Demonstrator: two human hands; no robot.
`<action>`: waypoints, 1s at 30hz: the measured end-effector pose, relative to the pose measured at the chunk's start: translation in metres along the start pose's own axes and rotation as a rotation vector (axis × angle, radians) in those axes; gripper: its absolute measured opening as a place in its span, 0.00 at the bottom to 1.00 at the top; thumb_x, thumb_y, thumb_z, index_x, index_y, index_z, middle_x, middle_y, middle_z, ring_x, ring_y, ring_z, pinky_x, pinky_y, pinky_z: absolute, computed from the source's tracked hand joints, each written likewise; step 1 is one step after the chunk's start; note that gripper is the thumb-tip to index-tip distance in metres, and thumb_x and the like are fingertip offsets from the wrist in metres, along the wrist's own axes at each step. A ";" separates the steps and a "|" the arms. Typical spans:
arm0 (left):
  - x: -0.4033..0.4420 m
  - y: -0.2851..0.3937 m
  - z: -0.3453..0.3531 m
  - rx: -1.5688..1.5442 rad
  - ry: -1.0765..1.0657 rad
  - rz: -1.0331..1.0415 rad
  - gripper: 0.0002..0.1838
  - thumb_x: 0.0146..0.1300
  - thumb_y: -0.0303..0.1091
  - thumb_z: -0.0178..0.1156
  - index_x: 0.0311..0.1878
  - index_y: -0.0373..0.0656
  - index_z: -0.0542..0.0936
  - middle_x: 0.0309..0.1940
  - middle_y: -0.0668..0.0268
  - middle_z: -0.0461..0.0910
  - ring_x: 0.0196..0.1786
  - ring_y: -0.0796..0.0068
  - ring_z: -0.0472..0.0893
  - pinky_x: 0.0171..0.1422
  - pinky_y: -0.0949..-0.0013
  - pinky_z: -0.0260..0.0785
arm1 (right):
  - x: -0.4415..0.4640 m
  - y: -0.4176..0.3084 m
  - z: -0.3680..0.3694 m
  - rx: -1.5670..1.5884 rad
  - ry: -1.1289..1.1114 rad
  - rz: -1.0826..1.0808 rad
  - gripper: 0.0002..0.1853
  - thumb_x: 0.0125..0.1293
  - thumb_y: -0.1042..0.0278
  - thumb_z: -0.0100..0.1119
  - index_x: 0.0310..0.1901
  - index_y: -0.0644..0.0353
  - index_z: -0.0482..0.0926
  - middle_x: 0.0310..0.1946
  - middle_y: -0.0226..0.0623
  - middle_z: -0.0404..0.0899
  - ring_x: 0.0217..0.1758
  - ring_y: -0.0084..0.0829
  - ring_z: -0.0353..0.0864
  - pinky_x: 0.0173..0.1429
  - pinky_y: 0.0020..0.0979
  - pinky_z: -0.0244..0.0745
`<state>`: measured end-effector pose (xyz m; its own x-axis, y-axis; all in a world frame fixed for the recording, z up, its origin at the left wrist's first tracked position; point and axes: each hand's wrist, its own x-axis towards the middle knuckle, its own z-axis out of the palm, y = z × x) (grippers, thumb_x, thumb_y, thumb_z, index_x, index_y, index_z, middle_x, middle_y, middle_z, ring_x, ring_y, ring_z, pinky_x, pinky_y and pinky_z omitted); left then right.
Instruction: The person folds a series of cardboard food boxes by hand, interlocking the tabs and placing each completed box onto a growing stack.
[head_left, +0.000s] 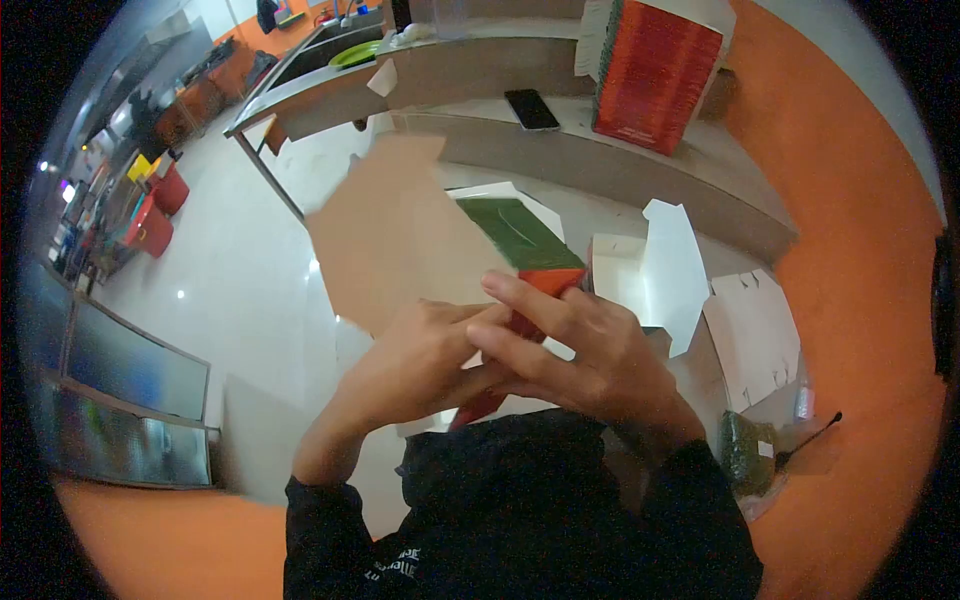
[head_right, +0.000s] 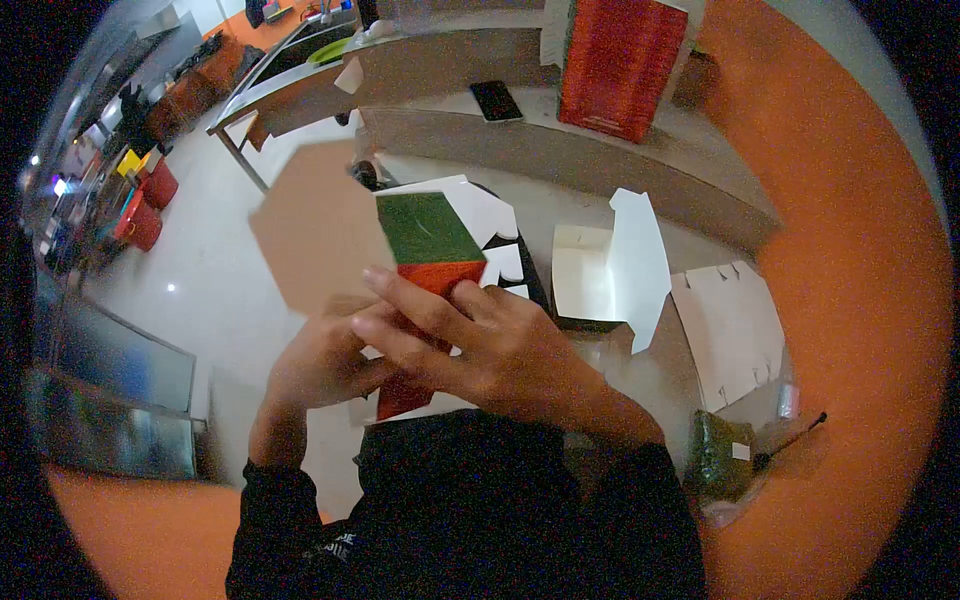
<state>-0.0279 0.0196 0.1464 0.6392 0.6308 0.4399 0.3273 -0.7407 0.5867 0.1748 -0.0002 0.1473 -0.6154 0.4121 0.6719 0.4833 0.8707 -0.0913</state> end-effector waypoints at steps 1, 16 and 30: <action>0.002 0.004 0.000 -0.005 -0.024 -0.029 0.14 0.55 0.35 0.67 0.42 0.40 0.77 0.33 0.56 0.81 0.33 0.59 0.81 0.39 0.63 0.72 | -0.001 -0.001 -0.002 -0.025 -0.064 0.018 0.28 0.47 0.63 0.73 0.53 0.51 0.76 0.59 0.45 0.69 0.43 0.34 0.79 0.40 0.30 0.79; -0.029 -0.038 -0.001 0.128 -0.034 -0.171 0.09 0.57 0.23 0.62 0.43 0.40 0.80 0.42 0.61 0.82 0.47 0.67 0.81 0.51 0.68 0.74 | -0.009 0.070 0.001 0.236 0.053 0.284 0.24 0.42 0.55 0.76 0.40 0.56 0.78 0.45 0.37 0.73 0.41 0.34 0.80 0.39 0.31 0.78; -0.016 -0.029 -0.012 -0.461 -0.001 -0.507 0.08 0.62 0.21 0.58 0.44 0.30 0.79 0.36 0.58 0.82 0.39 0.72 0.83 0.45 0.70 0.76 | -0.009 0.027 0.036 -0.003 0.153 0.057 0.18 0.51 0.73 0.64 0.46 0.59 0.80 0.33 0.35 0.71 0.33 0.31 0.77 0.31 0.30 0.76</action>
<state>-0.0558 0.0344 0.1304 0.4857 0.8734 0.0342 0.2566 -0.1799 0.9496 0.1715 0.0291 0.1125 -0.4851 0.4149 0.7698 0.5168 0.8461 -0.1304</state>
